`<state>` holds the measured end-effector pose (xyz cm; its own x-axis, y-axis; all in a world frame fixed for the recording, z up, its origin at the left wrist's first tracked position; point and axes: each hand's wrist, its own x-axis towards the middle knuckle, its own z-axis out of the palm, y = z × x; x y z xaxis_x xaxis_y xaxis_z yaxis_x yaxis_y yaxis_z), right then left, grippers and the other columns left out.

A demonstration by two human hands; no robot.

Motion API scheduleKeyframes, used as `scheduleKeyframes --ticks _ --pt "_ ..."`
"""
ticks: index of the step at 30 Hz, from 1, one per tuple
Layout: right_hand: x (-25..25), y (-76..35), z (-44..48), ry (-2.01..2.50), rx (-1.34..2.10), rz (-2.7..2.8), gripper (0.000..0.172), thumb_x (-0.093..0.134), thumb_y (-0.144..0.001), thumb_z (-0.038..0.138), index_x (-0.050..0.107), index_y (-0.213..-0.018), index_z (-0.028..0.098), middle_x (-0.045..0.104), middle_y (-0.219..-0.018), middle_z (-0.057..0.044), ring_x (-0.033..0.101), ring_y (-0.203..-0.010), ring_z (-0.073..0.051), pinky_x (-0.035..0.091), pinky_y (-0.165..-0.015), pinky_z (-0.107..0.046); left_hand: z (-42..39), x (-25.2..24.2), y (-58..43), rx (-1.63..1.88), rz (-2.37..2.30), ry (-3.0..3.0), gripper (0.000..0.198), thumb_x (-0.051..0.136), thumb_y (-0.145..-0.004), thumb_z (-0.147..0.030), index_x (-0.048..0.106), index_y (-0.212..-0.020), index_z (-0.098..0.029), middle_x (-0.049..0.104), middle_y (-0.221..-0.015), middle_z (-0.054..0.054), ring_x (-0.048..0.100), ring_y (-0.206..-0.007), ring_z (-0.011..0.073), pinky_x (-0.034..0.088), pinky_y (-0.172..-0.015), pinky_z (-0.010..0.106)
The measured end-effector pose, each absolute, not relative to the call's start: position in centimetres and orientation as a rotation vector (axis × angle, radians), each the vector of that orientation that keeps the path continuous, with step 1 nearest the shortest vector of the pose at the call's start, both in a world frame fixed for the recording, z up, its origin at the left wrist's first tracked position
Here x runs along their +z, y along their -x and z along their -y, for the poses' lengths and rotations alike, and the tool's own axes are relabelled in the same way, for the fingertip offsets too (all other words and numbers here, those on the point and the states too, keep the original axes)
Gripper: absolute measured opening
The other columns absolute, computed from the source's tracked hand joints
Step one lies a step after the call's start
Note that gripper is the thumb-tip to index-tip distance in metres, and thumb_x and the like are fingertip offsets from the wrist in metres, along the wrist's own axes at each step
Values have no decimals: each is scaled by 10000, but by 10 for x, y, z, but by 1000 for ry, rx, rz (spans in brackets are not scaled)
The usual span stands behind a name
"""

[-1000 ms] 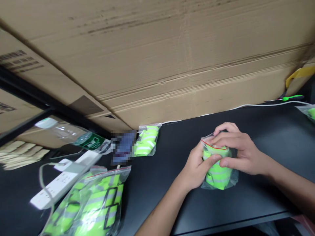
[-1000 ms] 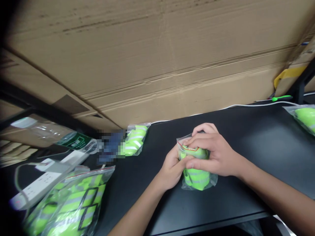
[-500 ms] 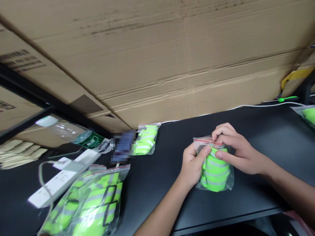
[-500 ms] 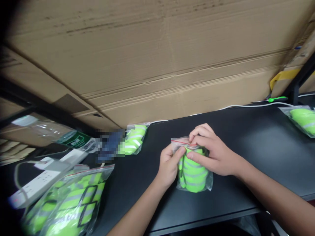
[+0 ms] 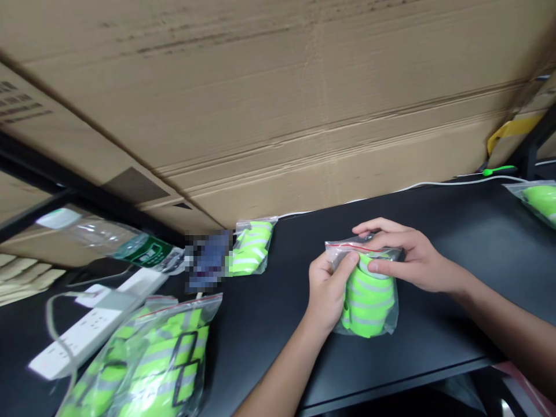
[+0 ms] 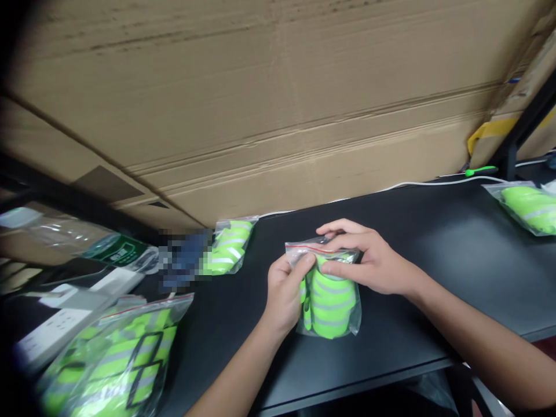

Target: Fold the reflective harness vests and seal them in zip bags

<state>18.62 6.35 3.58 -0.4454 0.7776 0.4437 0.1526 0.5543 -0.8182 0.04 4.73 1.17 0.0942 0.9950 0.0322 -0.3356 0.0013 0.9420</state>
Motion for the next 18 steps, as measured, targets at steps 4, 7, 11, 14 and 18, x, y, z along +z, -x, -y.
scheduleKeyframes --ticks 4,7,11,14,18 --pt "40 -185 -64 797 888 2001 160 708 -908 318 771 -1040 251 605 -1337 -101 637 -1142 -232 526 -996 -452 -47 11 -1 1295 -872 -1008 311 816 -780 -418 800 -945 -155 794 -938 94 739 -854 238 575 -785 310" --pt "41 -183 -63 802 838 2037 124 708 -906 290 769 -993 228 600 -1330 -112 629 -1141 -232 528 -989 -443 -47 8 0 1305 -862 -997 274 840 -764 -396 802 -913 -170 793 -910 78 732 -811 198 568 -749 267" --pt "37 -178 -63 740 837 2013 60 703 -901 239 754 -914 210 626 -1287 -108 645 -1108 -215 541 -961 -414 -48 9 0 1299 -874 -1020 204 864 -746 -336 800 -849 -171 785 -863 59 720 -764 165 561 -711 234" --pt "32 -179 -64 723 841 1900 71 742 -873 256 757 -933 222 668 -1222 -98 679 -1030 -204 563 -924 -407 -47 12 1 1308 -914 -991 211 882 -719 -326 787 -809 -161 774 -811 54 716 -730 165 561 -684 237" --pt "33 -189 -66 788 811 1793 94 741 -875 285 736 -820 209 714 -1116 -88 701 -924 -196 579 -847 -389 -48 13 1 1380 -1009 -922 245 893 -690 -347 761 -764 -155 752 -710 37 689 -620 150 545 -601 234"
